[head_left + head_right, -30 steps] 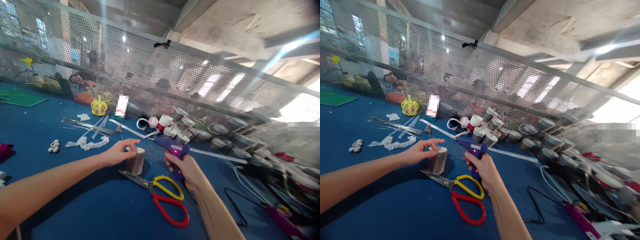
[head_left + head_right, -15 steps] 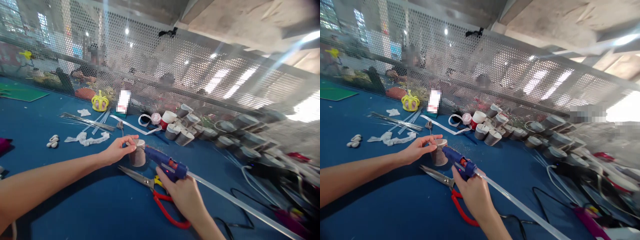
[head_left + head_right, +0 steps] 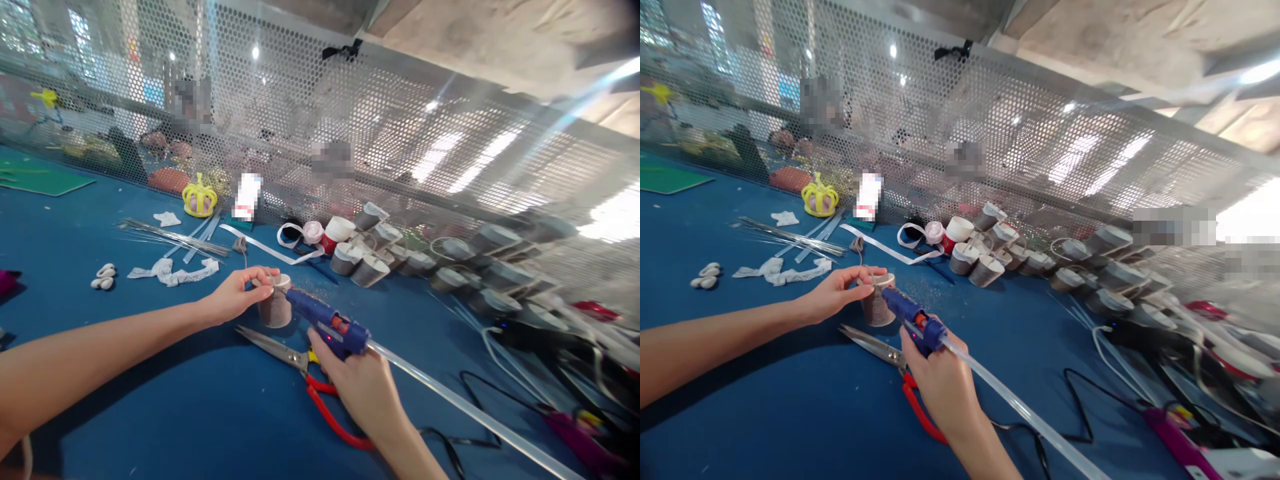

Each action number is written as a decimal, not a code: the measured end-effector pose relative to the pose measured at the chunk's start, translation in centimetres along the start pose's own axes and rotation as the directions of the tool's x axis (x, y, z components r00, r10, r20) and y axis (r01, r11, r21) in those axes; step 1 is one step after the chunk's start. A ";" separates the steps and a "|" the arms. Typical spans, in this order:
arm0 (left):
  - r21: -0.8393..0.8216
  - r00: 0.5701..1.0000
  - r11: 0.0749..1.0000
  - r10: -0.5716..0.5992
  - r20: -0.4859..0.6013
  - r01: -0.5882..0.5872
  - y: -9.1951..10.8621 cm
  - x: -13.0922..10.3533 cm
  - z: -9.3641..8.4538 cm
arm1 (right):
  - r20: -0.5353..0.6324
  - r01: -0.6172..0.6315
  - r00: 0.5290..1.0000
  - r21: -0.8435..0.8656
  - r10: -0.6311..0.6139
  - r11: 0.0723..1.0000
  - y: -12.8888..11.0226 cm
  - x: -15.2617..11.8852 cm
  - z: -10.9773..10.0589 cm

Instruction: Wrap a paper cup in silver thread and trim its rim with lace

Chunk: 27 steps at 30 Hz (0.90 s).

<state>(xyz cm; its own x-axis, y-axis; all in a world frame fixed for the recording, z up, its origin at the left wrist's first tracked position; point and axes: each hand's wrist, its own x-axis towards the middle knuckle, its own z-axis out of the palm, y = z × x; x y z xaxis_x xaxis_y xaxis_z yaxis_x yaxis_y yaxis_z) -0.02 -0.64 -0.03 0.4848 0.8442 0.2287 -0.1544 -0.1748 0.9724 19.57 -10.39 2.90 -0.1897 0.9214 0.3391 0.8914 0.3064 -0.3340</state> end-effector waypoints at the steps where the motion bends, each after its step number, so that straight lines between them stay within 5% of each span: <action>1: -0.004 1.000 1.000 -0.004 0.000 0.004 0.0 0.0 0.0 | -0.003 -0.002 1.000 -0.009 0.002 1.000 0.1 0.0 0.0; 12: -0.036 1.000 0.999 -0.007 0.013 0.008 0.0 0.1 0.0 | -0.009 -0.034 0.999 -0.065 0.033 0.997 1.1 -0.6 0.5; 19: -0.054 1.000 0.998 -0.013 0.007 0.013 0.1 0.0 0.1 | -0.082 0.093 0.991 -0.118 -0.103 0.989 0.2 -0.4 0.2; 27: -0.062 0.999 0.998 -0.003 0.035 0.006 0.2 0.1 -0.1 | -0.104 0.073 0.990 -0.193 -0.094 0.979 1.0 -0.1 0.2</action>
<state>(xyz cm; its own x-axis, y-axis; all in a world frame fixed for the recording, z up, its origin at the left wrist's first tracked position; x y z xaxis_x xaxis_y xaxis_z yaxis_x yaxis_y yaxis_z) -0.11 -0.51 0.17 0.5147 0.8268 0.2268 -0.2049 -0.1383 0.9690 20.43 -10.16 2.34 -0.2290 0.8588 0.4582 0.9378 0.3209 -0.1327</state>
